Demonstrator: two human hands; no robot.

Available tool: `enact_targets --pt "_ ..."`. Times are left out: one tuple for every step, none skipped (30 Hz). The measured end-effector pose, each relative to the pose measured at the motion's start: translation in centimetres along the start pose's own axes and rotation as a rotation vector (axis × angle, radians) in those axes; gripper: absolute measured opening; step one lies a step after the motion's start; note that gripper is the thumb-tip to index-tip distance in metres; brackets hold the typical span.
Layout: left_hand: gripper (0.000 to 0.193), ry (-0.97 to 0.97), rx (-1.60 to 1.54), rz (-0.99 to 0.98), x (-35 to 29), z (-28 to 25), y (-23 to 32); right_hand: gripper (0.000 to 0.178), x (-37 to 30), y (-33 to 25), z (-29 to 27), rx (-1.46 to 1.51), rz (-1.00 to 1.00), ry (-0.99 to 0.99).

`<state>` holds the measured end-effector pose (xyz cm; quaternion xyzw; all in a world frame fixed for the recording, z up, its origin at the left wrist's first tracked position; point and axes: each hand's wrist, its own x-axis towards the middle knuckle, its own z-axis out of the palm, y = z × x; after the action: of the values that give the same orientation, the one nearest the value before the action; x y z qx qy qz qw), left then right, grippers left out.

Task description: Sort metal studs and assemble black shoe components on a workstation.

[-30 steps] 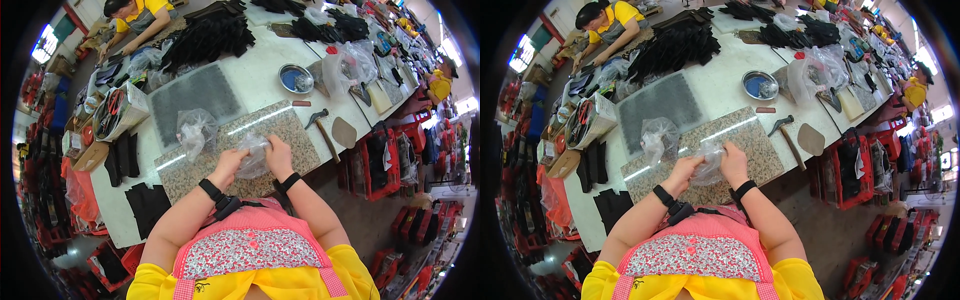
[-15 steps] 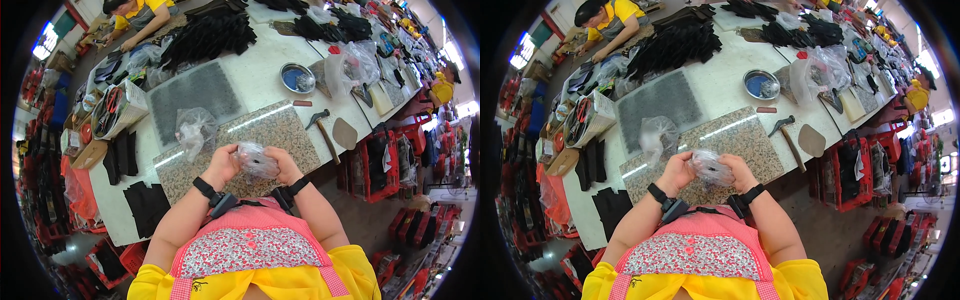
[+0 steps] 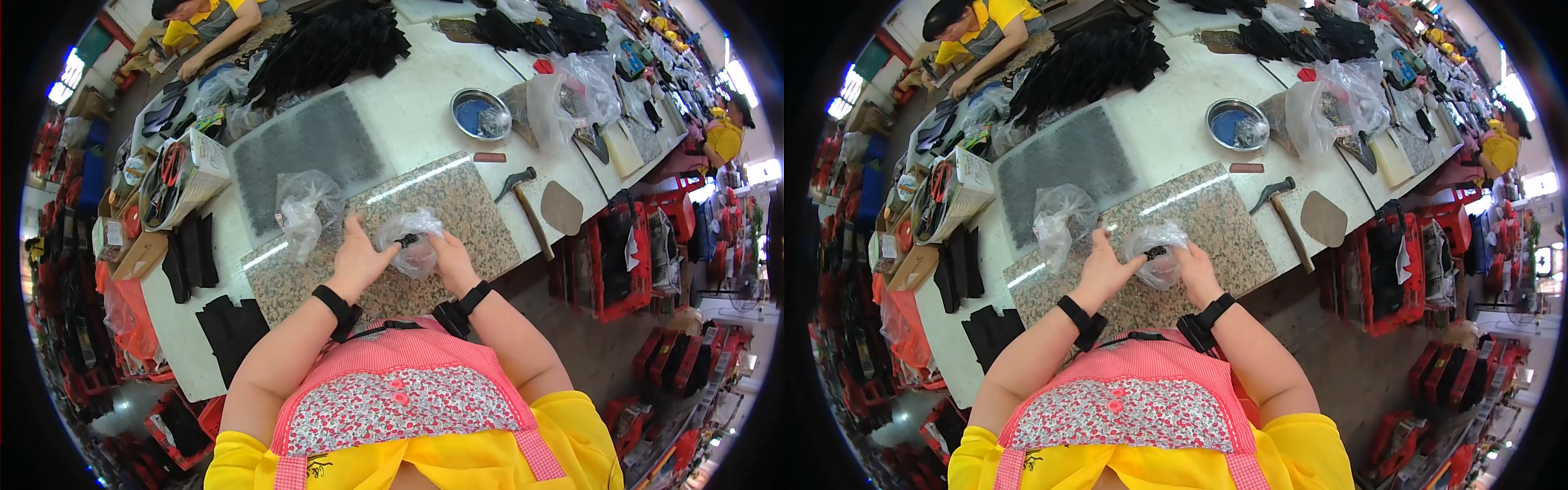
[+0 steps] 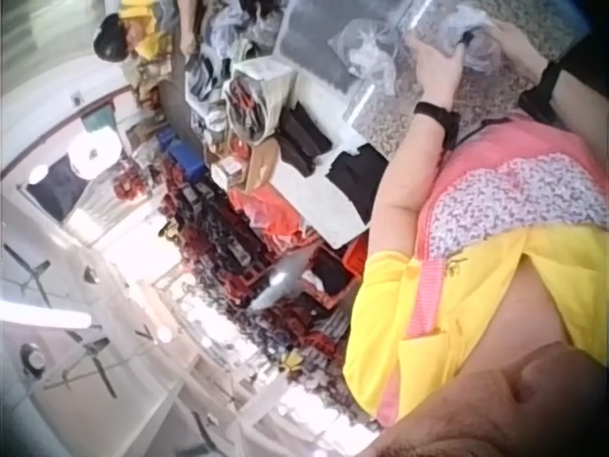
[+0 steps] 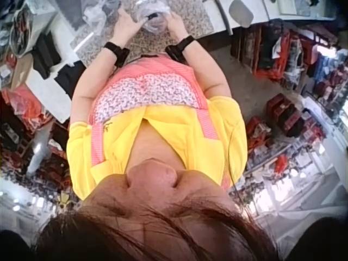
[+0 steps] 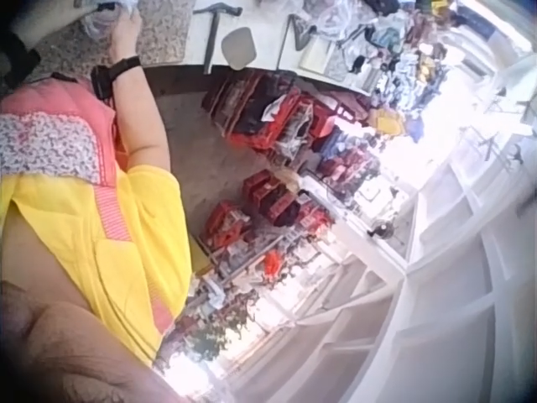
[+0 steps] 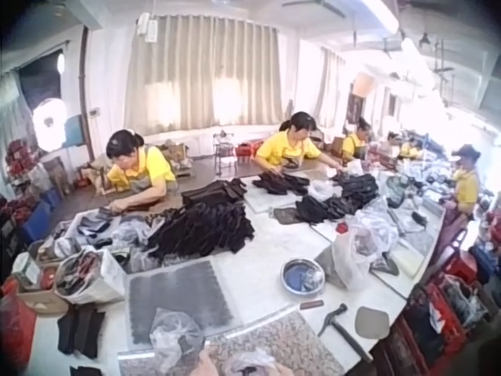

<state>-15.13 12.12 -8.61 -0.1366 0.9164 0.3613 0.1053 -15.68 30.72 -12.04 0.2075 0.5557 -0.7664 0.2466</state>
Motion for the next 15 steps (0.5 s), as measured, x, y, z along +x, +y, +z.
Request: enact_targets --pt "0.077 -0.001 0.002 -0.002 0.4 0.2 -0.3 0.029 0.1 0.0 0.2 0.058 0.001 -0.032" --pt "0.073 -0.147 -0.143 -0.16 1.0 0.6 -0.6 0.029 0.1 -0.1 0.2 0.06 0.004 -0.031" --pt "0.069 -0.293 -0.288 -0.32 1.4 1.0 -0.9 0.03 0.1 -0.1 0.2 -0.035 0.032 -0.044" --pt "0.069 -0.292 -0.288 -0.325 1.8 1.8 -1.9 0.032 0.0 -0.2 0.4 -0.132 0.063 -0.06" --pt "0.064 -0.238 -0.254 -0.199 2.0 2.5 -2.5 0.032 -0.1 -0.3 0.3 -0.132 0.068 -0.06" --pt "0.059 -0.183 -0.22 -0.073 2.1 3.3 -3.3 0.03 -0.1 -0.5 0.3 -0.565 -0.403 0.196" --pt "0.059 -0.194 -0.219 -0.074 2.2 3.4 -2.6 0.028 0.0 -0.7 0.0 -0.989 -0.877 0.465" --pt "0.057 -0.181 -0.173 -0.057 2.0 3.0 -1.7 0.028 -0.7 -2.2 0.4 -0.989 -0.868 0.459" --pt "0.055 -0.167 -0.129 -0.043 1.8 2.6 -1.2 0.026 -2.0 -4.6 1.2 -0.952 -1.048 0.299" --pt "0.055 -0.172 -0.129 -0.045 1.9 2.6 -0.9 0.026 -2.8 -6.0 1.4 -0.904 -1.226 0.143" --pt "0.054 -0.168 -0.122 -0.045 1.9 2.6 -0.6 0.026 -2.7 -5.7 1.5 -0.904 -1.222 0.143" --pt "0.053 -0.161 -0.115 -0.046 2.0 2.5 -0.5 0.022 -2.5 -5.1 1.7 -0.964 -1.168 -0.144" --pt "0.053 -0.163 -0.116 -0.041 1.9 2.5 -0.4 0.02 -2.4 -4.7 1.8 -1.016 -1.104 -0.422" --pt "0.051 -0.128 -0.087 0.017 1.9 2.5 -0.6 0.017 -1.9 -3.8 1.7 -1.112 -0.968 -0.465" --pt "0.049 -0.09 -0.057 0.074 1.7 2.4 -0.8 0.017 -0.7 -2.4 1.0 -1.111 -0.971 -0.469"
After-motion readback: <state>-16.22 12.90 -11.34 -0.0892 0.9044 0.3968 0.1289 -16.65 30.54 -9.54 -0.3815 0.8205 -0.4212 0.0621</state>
